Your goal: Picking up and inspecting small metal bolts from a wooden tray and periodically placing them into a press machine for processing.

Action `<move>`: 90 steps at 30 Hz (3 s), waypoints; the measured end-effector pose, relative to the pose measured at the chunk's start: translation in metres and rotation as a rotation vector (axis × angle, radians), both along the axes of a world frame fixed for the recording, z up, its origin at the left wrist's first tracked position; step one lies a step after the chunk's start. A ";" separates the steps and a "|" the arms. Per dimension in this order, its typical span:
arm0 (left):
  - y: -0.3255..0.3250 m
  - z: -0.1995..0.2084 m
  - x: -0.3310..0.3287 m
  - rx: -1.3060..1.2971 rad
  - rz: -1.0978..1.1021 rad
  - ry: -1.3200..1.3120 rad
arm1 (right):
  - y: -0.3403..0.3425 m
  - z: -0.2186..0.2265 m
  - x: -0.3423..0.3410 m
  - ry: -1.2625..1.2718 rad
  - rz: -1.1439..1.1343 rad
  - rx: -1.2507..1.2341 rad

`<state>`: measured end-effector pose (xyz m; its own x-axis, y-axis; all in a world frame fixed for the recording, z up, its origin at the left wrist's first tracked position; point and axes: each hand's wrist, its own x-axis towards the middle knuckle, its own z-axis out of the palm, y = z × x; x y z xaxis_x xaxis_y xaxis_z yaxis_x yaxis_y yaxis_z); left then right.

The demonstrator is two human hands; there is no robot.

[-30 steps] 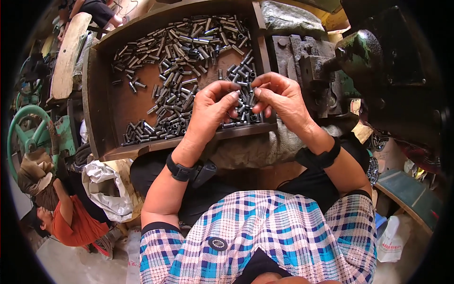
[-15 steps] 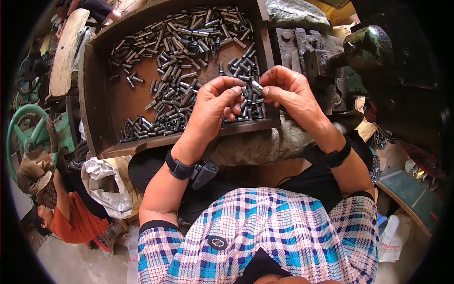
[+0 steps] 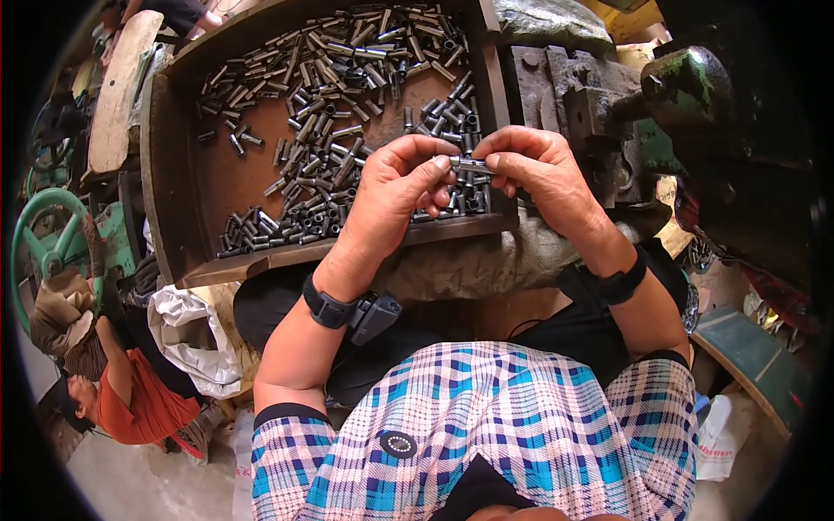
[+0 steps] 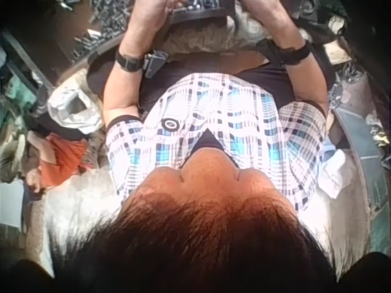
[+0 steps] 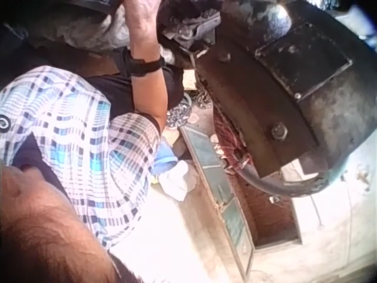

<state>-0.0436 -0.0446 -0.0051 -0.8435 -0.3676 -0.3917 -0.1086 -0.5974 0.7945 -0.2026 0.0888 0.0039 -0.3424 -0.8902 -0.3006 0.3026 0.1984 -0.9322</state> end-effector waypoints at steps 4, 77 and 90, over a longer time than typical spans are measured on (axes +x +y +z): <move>0.000 -0.003 0.000 -0.005 -0.003 0.008 | -0.001 -0.001 0.001 -0.057 -0.012 -0.004; 0.016 0.006 -0.014 -0.160 -0.067 0.059 | 0.008 0.020 0.031 -0.022 0.142 0.151; 0.029 0.000 -0.013 -0.069 0.005 0.094 | 0.008 0.010 0.045 -0.054 0.119 0.112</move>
<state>-0.0570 -0.0156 -0.0053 -0.8737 -0.3949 -0.2842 -0.0289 -0.5411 0.8405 -0.1580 0.0967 0.0141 -0.2171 -0.8835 -0.4152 0.3198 0.3375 -0.8853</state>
